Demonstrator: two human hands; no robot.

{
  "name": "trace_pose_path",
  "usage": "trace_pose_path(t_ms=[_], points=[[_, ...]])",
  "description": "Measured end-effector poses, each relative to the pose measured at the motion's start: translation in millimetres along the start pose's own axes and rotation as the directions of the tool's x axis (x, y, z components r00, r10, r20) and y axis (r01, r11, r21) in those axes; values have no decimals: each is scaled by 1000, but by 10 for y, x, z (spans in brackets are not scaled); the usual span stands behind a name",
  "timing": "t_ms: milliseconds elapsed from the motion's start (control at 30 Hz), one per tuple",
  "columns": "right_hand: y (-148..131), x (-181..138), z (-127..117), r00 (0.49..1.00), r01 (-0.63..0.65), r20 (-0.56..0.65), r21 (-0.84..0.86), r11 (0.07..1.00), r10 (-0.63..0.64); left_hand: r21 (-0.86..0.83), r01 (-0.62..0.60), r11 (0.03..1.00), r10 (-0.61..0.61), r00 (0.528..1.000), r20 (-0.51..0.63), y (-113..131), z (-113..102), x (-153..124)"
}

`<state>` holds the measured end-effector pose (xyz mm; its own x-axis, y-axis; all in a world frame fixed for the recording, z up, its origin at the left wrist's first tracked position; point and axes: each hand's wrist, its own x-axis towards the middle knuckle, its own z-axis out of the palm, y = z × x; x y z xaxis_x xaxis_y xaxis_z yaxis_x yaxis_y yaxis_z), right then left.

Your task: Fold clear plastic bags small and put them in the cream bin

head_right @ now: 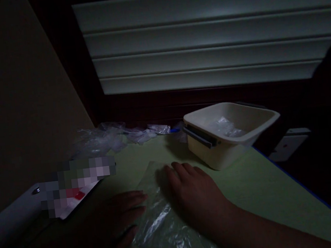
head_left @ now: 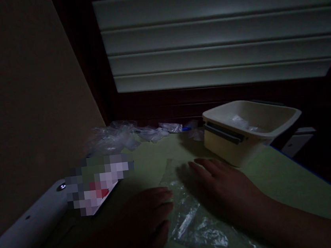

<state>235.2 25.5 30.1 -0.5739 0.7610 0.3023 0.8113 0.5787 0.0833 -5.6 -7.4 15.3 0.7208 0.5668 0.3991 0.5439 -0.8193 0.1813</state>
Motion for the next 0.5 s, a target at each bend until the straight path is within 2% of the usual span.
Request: trace_pose_path(t_ms=[167, 367, 433, 500], points=[[-102, -85, 96, 989, 50, 131, 94, 994, -62, 6, 9, 1000, -9, 999, -46, -2, 23, -28], [57, -78, 195, 975, 135, 152, 163, 977, -161, 46, 22, 999, -17, 995, -100, -3, -25, -51], [116, -52, 189, 966, 182, 149, 200, 963, -213, -1, 46, 999, -45, 987, -153, -31, -8, -84], [164, -27, 179, 955, 226, 136, 245, 943, -265, -119, 88, 989, -111, 974, -198, -76, 42, -128]])
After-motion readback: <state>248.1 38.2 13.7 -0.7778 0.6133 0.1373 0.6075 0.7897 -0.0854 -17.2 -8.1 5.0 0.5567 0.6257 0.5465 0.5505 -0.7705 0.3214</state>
